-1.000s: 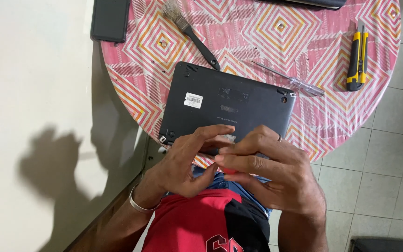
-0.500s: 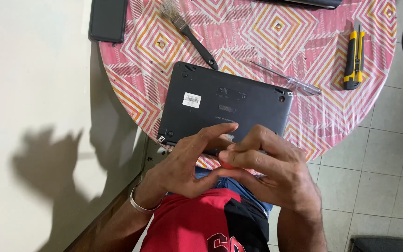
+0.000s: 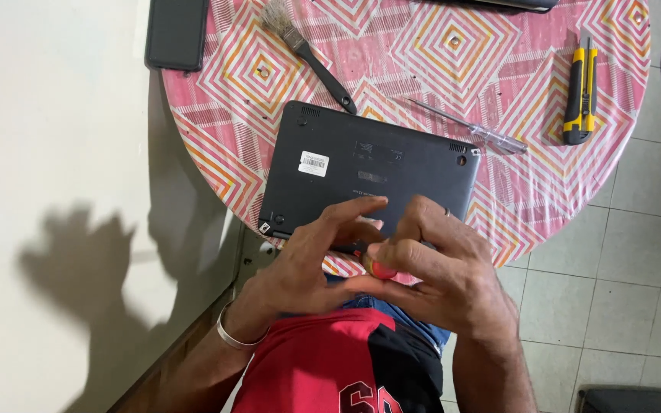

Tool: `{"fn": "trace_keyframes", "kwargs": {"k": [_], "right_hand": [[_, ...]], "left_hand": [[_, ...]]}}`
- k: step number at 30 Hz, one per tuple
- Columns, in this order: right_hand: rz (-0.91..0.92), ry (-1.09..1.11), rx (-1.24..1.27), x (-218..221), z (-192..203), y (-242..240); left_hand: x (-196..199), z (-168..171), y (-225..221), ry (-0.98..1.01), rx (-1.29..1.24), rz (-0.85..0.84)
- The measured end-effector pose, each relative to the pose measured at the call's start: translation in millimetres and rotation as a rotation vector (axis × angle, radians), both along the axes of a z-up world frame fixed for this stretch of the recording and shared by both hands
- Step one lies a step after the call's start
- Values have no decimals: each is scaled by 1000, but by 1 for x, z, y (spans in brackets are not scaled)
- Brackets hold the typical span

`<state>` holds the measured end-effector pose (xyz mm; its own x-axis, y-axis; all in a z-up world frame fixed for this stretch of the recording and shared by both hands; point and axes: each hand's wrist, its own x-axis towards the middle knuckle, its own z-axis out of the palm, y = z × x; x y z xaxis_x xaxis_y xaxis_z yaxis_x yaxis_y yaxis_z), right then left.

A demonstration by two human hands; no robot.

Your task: Unscrewing the back cover of a laptop using a manual screwdriver on a repair table.

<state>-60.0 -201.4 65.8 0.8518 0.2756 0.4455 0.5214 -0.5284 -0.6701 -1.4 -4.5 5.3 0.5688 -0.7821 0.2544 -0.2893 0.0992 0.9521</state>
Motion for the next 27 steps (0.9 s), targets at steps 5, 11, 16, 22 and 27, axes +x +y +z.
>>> {"fn": "trace_keyframes", "kwargs": {"k": [5,11,16,22,27], "right_hand": [[50,121,-1,3,18,-2],[115,67,102,-3,5,-8],[21,44,51,-4,2,1],[35,139,54,-7,12,-4],[173,105,144,-4,7,-3]], "left_hand": [[4,-2,0,104,-27,-7],[10,14,5,30,-40,-83],[1,0,1,53,-60,-3],[5,0,3,56,-34,15],[13,14,7,-21,32,-52]]}}
